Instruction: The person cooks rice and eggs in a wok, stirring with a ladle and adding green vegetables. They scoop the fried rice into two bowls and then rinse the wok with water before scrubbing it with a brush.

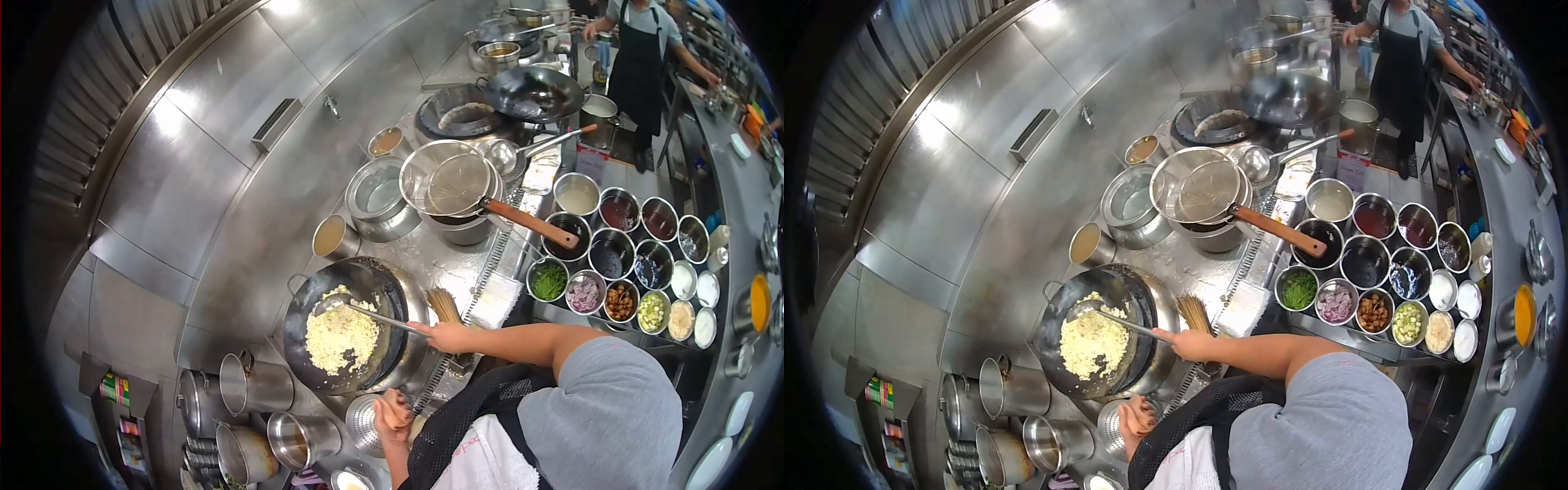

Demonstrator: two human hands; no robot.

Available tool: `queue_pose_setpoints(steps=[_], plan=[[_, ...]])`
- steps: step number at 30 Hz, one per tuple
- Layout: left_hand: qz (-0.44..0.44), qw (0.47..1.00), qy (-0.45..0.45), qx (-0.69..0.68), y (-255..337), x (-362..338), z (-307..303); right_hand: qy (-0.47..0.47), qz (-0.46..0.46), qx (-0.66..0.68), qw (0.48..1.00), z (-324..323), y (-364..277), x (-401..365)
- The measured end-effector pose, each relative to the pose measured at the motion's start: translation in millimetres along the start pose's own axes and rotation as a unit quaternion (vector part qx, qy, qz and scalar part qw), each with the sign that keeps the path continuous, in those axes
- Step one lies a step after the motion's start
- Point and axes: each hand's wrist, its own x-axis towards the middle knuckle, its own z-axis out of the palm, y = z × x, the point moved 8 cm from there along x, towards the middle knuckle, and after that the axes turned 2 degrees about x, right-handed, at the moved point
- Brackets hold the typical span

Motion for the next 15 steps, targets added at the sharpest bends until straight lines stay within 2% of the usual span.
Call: queue_pose_setpoints(steps=[2,4,9,11,12,14,15], plan=[[0.003,1.000,-0.003,0.025,-22.0,-15.6,7.6,-0.003,-0.002,-0.005,1.000,6.6,5.7,0.8],[0.030,0.998,0.057,0.023,-36.4,-25.3,4.2,0.027,-0.018,-0.001,0.999,12.1,11.6,6.0],[0.048,0.996,0.062,-0.041,-47.7,-40.6,3.0,0.035,-0.045,0.050,0.997,16.0,9.7,12.6],[0.068,0.994,0.082,0.003,-44.8,-38.0,-8.3,0.025,-0.066,0.062,0.996,20.2,7.5,14.5],[0.079,0.988,0.123,-0.047,-47.6,-34.2,-28.2,0.023,-0.037,0.077,0.996,21.3,9.7,16.8],[0.117,0.979,0.141,-0.095,-35.8,-29.7,-33.8,0.013,-0.003,0.122,0.992,31.9,12.0,21.8],[0.128,0.979,0.105,-0.119,-27.5,-29.0,-29.0,0.008,0.003,0.153,0.988,38.8,16.5,25.4]])
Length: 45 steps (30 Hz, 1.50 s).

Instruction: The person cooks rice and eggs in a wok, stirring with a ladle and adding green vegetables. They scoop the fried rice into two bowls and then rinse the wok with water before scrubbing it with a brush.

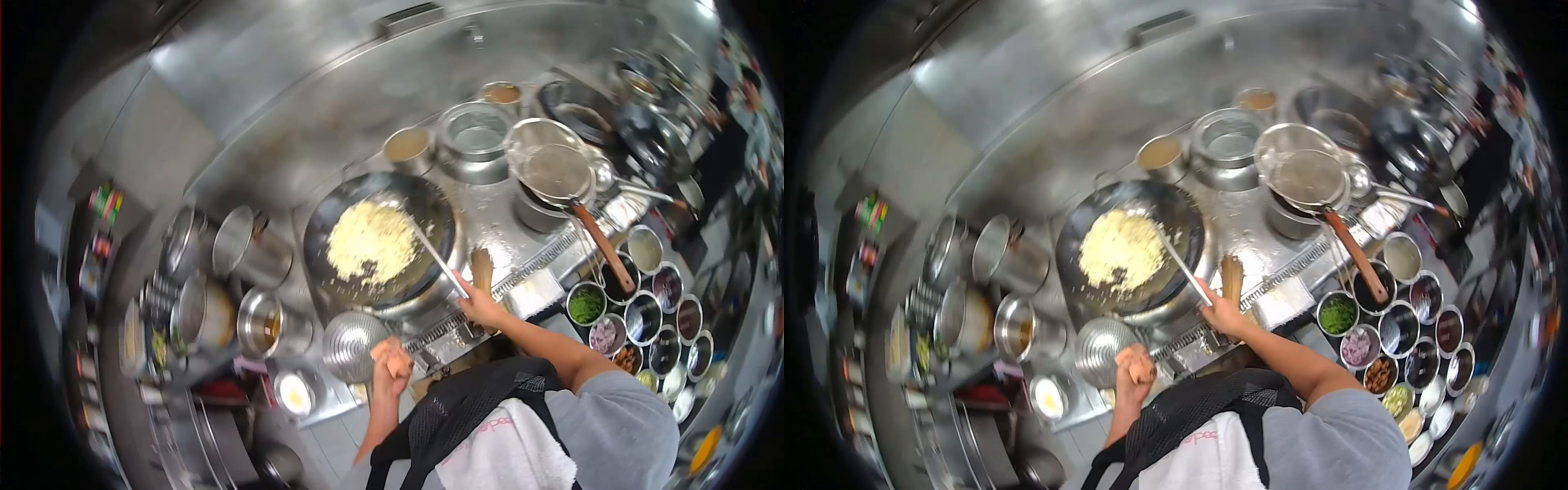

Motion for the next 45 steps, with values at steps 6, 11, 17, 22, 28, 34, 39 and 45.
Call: queue_pose_setpoints(steps=[6,11,17,22,28,34,39,45], plan=[[-0.011,0.998,0.047,-0.040,49.4,21.2,44.2,0.083,-0.143,0.006,0.986,-26.6,-29.6,19.3],[0.001,0.999,0.048,0.013,71.7,66.9,74.5,0.038,0.003,0.022,0.999,-32.3,-54.3,84.9],[-0.023,0.998,0.055,0.009,61.0,112.7,54.2,-0.066,-0.225,-0.107,0.966,41.2,-93.7,88.8],[-0.023,0.999,0.026,0.018,69.3,101.2,55.0,-0.129,-0.162,-0.249,0.946,-31.9,-78.4,-13.4],[0.003,0.997,0.061,0.057,63.1,110.1,50.4,-0.044,-0.060,-0.339,0.938,-55.3,-56.8,-52.8],[0.042,0.998,0.041,0.007,19.4,-4.2,67.6,-0.100,-0.117,-0.146,0.977,-78.1,-125.6,-152.5],[0.035,0.999,0.010,-0.028,34.0,82.3,57.5,-0.164,-0.046,-0.255,0.952,-83.1,-107.2,-144.4],[0.062,0.998,-0.030,-0.001,-36.7,27.4,1.8,-0.042,-0.061,-0.347,0.935,-42.7,-109.9,-73.1]])
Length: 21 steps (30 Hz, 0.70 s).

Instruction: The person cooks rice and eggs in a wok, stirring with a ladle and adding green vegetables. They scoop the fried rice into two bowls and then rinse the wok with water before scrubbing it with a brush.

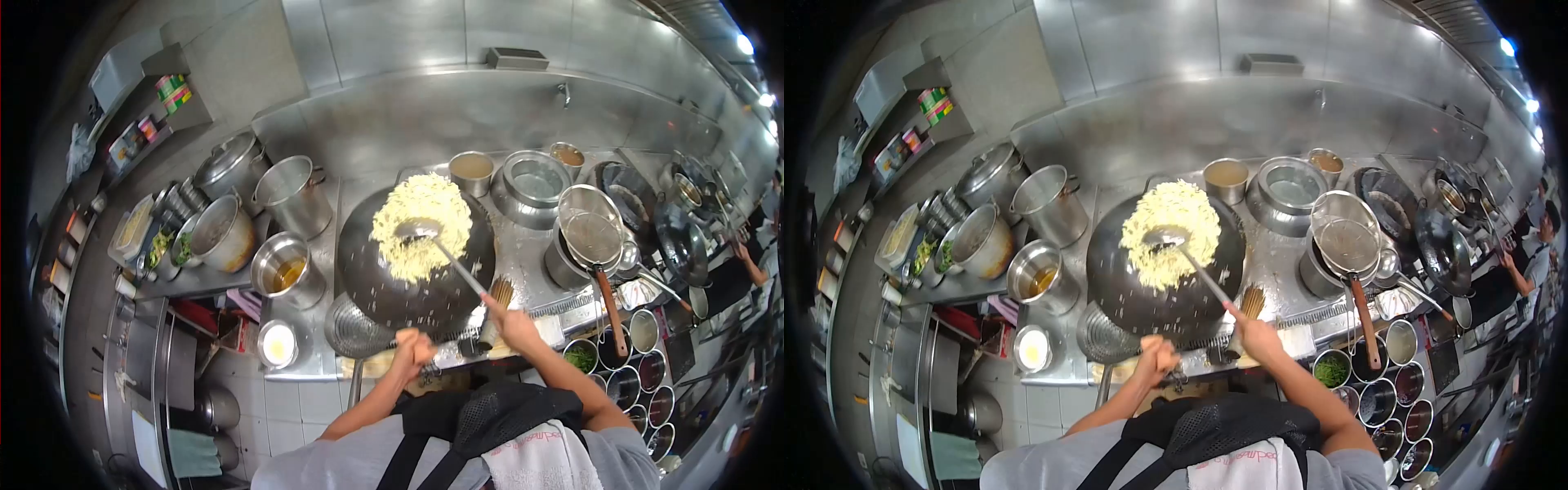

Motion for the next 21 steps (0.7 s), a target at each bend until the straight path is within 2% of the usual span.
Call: queue_pose_setpoints(steps=[1,3,5,6,7,9,10,11,12,13,14,15,17,19,21], plan=[[-0.007,0.991,0.020,0.129,9.4,-19.0,7.9,0.015,-0.009,0.012,1.000,-6.0,-7.8,-2.9],[0.027,0.997,0.039,0.063,37.4,-22.8,38.4,0.008,-0.010,0.063,0.998,-6.6,-8.1,-24.8],[0.052,0.998,0.042,-0.018,66.1,20.7,48.6,0.011,-0.069,0.203,0.977,-8.2,-8.5,-50.4],[0.050,0.997,0.031,0.045,73.1,42.3,42.8,-0.062,0.010,0.193,0.979,-13.5,-6.5,-66.7],[0.001,0.999,0.027,0.030,71.4,48.6,40.3,-0.068,-0.019,0.209,0.975,-6.9,5.4,-78.5],[0.010,0.995,-0.042,-0.092,66.9,13.2,40.7,-0.057,-0.081,0.191,0.977,-0.1,40.1,-101.1],[0.017,0.995,0.094,0.024,78.0,-20.2,58.3,-0.036,-0.115,0.222,0.968,-11.7,39.1,-107.5],[-0.008,0.998,0.053,0.044,87.4,-32.3,94.1,-0.023,-0.145,0.255,0.956,-23.4,34.3,-114.8],[0.005,0.998,0.050,0.027,88.3,-9.3,79.6,-0.018,-0.145,0.210,0.967,-24.2,35.0,-109.5],[0.010,0.998,0.055,0.011,80.4,18.1,46.1,-0.049,-0.108,0.102,0.988,-19.0,32.0,-94.6],[-0.019,0.999,0.014,-0.029,77.5,47.2,42.1,-0.103,-0.013,0.006,0.995,-20.1,17.5,-79.1],[-0.022,0.999,-0.020,0.039,80.5,57.6,58.7,-0.092,0.000,-0.036,0.995,-9.6,16.0,-54.0],[0.054,0.997,0.025,0.050,71.3,33.8,66.1,-0.020,-0.014,-0.018,1.000,4.5,5.9,-6.4],[-0.005,0.993,-0.097,-0.067,21.6,26.6,18.3,0.036,-0.016,-0.002,0.999,9.7,-6.3,17.0],[-0.026,0.997,0.048,0.062,4.6,-28.0,0.9,0.031,-0.025,0.041,0.998,-12.2,-28.7,1.6]])
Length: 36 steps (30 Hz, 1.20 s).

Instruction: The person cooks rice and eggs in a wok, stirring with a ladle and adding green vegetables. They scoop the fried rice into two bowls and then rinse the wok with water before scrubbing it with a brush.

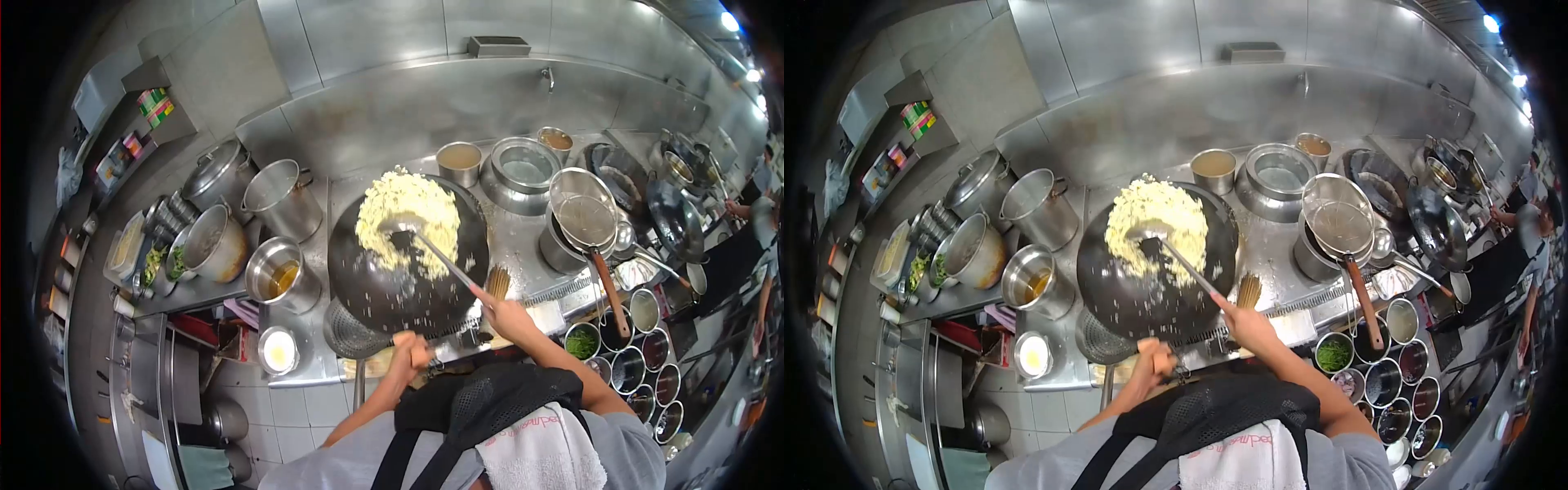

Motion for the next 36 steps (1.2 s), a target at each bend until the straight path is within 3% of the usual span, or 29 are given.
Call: queue_pose_setpoints(steps=[2,3,4,5,6,7,8,9,11,12,13,14,15,16,18,20,22,24,26,28,30,32,34,35,36], plan=[[0.034,0.999,0.005,0.018,28.0,1.4,11.0,-0.070,0.004,0.050,0.996,-0.7,2.8,-23.0],[0.060,0.998,0.019,0.025,35.3,2.7,12.1,-0.061,-0.009,0.097,0.993,0.9,8.3,-34.6],[0.045,0.993,-0.050,-0.096,48.5,20.8,27.7,-0.063,-0.021,0.141,0.988,4.1,13.4,-48.6],[0.034,0.995,0.012,-0.095,62.0,40.5,23.1,-0.088,-0.025,0.132,0.987,-2.3,7.1,-64.5],[0.087,0.994,0.003,-0.064,87.7,36.7,37.8,-0.140,0.016,0.180,0.974,-12.4,-3.0,-85.3],[0.048,0.996,0.002,-0.070,77.5,24.5,29.2,-0.186,0.057,0.221,0.956,-18.7,-3.4,-97.3],[0.018,0.997,-0.013,-0.070,84.9,15.5,41.4,-0.169,-0.013,0.234,0.957,-22.9,0.2,-102.3],[0.026,0.999,0.014,-0.040,94.0,4.0,51.5,-0.185,0.055,0.382,0.904,-28.0,18.6,-119.8],[0.069,0.996,0.049,-0.019,100.7,1.8,58.6,-0.165,0.007,0.181,0.970,-38.0,19.7,-106.4],[0.031,0.996,0.030,-0.078,89.0,28.9,58.4,-0.172,-0.009,0.056,0.983,-23.4,28.8,-95.3],[0.023,0.997,0.043,-0.056,98.5,43.0,68.7,-0.096,-0.025,-0.023,0.995,-9.1,37.0,-77.3],[0.018,0.998,0.051,-0.034,94.6,54.8,75.3,-0.108,0.024,-0.068,0.992,-5.3,22.1,-55.2],[0.031,0.996,-0.077,-0.026,80.4,81.2,62.6,-0.073,-0.001,-0.060,0.996,3.5,19.9,-31.7],[0.022,0.996,-0.089,-0.017,61.5,83.6,45.6,-0.068,0.043,-0.077,0.994,13.7,24.0,-12.2],[0.042,0.962,-0.220,-0.156,28.1,57.0,24.3,-0.030,0.032,-0.058,0.997,23.6,26.1,8.5],[0.024,0.999,0.026,-0.029,9.5,5.9,9.9,-0.046,0.044,-0.027,0.998,9.6,17.4,0.0],[0.024,1.000,0.001,0.000,32.2,19.7,18.1,-0.047,0.011,0.070,0.996,-6.8,17.8,-29.1],[0.048,0.999,0.002,-0.005,54.5,33.5,25.2,0.049,-0.101,0.124,0.986,-28.0,23.1,-69.6],[0.060,0.996,0.030,-0.060,94.9,61.5,43.8,-0.065,0.040,0.092,0.993,-52.0,34.7,-101.9],[0.027,0.998,-0.042,-0.049,104.6,97.0,49.8,-0.088,0.064,0.020,0.994,-71.9,43.3,-112.0],[0.033,0.998,-0.009,-0.044,99.2,113.4,44.1,-0.069,0.046,-0.142,0.986,-68.3,44.8,-82.7],[0.039,0.998,-0.003,-0.046,98.3,111.7,41.4,-0.070,0.078,-0.131,0.986,-29.2,50.7,-27.1],[0.046,0.997,-0.001,-0.060,95.2,115.5,45.1,-0.005,-0.013,-0.123,0.992,24.5,69.5,29.1],[0.029,0.998,-0.011,-0.046,92.2,118.7,41.6,-0.016,-0.023,-0.131,0.991,37.6,73.1,43.0],[0.013,0.999,-0.022,-0.029,88.8,122.8,34.4,-0.035,-0.001,0.044,0.998,47.0,72.9,57.1]])
